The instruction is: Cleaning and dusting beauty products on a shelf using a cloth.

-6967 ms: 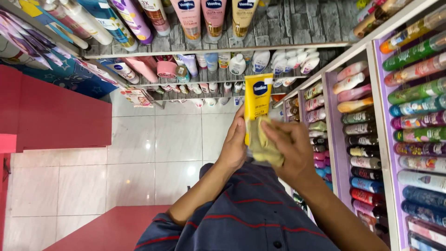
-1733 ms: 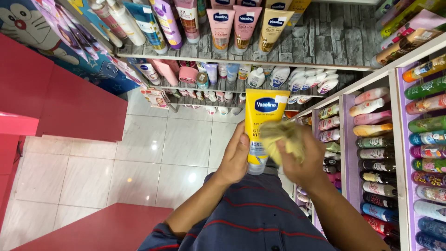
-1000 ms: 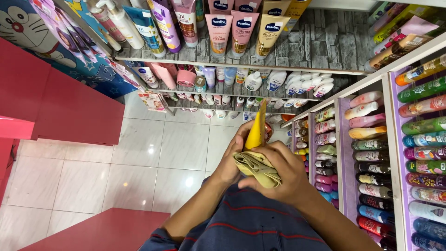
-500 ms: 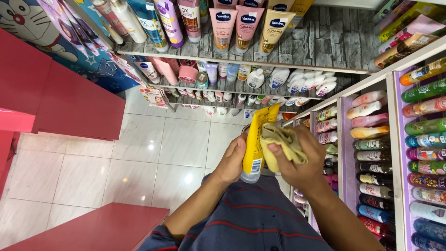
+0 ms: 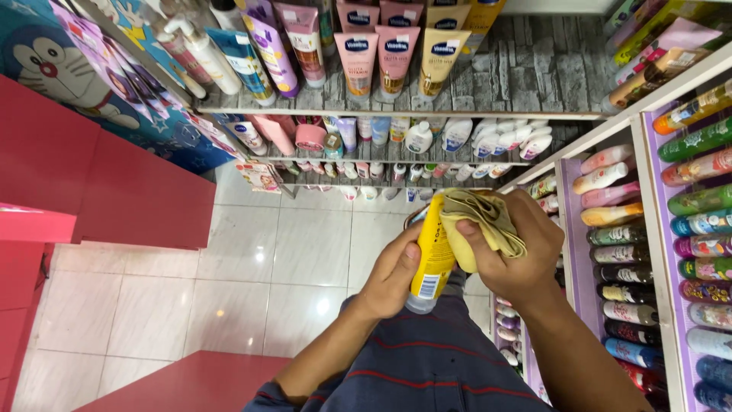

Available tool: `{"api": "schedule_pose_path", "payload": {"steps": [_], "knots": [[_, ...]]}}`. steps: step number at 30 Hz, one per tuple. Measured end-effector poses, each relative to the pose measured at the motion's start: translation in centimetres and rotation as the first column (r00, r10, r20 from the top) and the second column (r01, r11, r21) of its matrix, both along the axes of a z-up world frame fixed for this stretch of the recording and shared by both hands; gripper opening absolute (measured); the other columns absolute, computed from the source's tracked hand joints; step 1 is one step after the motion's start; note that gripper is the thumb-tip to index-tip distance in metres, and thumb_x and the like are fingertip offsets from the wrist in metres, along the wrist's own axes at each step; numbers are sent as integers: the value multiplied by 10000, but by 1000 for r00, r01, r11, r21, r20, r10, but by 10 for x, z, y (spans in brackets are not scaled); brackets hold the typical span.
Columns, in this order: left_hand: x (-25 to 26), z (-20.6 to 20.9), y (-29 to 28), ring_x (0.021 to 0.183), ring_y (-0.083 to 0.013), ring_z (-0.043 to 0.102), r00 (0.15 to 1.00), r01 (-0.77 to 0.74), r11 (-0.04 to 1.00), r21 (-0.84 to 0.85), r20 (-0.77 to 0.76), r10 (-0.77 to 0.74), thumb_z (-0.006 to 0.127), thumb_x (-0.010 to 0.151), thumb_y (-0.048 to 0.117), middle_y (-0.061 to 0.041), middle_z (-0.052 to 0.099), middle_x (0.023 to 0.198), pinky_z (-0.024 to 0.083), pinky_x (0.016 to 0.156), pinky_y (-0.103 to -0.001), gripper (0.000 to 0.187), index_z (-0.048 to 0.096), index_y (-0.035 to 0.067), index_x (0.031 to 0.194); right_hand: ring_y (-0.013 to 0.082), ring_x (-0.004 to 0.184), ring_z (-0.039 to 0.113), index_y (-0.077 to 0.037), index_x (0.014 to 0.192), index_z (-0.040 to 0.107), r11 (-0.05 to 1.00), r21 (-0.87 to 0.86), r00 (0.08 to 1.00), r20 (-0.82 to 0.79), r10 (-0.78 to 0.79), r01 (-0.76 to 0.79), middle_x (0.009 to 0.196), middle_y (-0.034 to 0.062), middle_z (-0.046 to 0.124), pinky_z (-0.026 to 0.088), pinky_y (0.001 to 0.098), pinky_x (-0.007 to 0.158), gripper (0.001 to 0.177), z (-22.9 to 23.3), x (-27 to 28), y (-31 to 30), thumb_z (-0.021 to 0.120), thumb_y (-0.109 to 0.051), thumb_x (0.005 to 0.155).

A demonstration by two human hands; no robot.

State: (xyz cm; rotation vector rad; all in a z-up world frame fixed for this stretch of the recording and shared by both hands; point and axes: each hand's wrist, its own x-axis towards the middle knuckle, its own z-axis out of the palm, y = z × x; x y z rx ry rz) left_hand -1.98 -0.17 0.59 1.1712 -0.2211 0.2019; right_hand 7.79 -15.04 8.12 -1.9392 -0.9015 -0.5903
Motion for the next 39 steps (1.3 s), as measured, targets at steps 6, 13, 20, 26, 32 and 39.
{"api": "schedule_pose_path", "payload": {"steps": [6, 13, 20, 26, 32, 39], "knots": [[8, -2, 5, 1047, -190, 607, 997, -73, 997, 15, 9, 72, 228, 1110, 329, -138, 634, 1159, 507, 973, -418, 572, 449, -15, 1511, 338, 630, 676, -10, 922, 705, 1000, 28, 996, -89, 14, -11, 778, 122, 643, 535, 389, 555, 260, -50, -21, -12, 854, -209, 848], [2, 13, 3, 1032, -220, 587, 998, -62, 984, 168, -14, 65, 343, 1123, 320, -149, 616, 1247, 473, 922, -344, 488, 471, -25, 1443, 264, 657, 625, 105, 953, 689, 994, -110, 999, 44, 23, -18, 923, 214, 687, 525, 355, 566, 378, -18, -8, -14, 908, -103, 724], [3, 18, 7, 997, -185, 578, 996, -76, 991, 108, -46, 82, 349, 1113, 388, -131, 615, 1222, 471, 884, -317, 561, 455, -36, 1464, 210, 536, 553, 94, 993, 667, 998, -60, 999, -51, -8, 5, 828, 164, 658, 451, 326, 449, 293, -36, -13, -13, 840, -52, 808], [5, 21, 2, 1033, -206, 578, 991, -105, 986, 133, -66, 114, 317, 1116, 335, -149, 612, 1233, 469, 913, -336, 534, 446, -38, 1475, 199, 570, 569, 68, 970, 683, 995, -87, 996, -68, 50, -56, 812, 140, 663, 461, 310, 494, 331, -21, -20, -8, 858, -93, 740], [1, 22, -2, 1080, -215, 576, 996, -80, 990, 113, -34, 84, 346, 1114, 350, -147, 594, 1302, 463, 959, -345, 541, 461, -47, 1463, 202, 559, 505, 56, 924, 641, 997, -47, 993, -95, -63, 59, 785, 127, 616, 410, 331, 518, 211, -13, -7, -8, 795, -81, 880], [11, 7, -1, 1024, -179, 590, 993, -94, 996, -9, -66, 93, 301, 1130, 252, -117, 617, 1190, 490, 922, -312, 430, 504, -16, 1400, 154, 518, 584, 79, 970, 703, 977, -173, 992, -33, 124, -128, 805, 135, 695, 464, 270, 402, 366, -31, -40, 1, 864, -104, 697]]}}
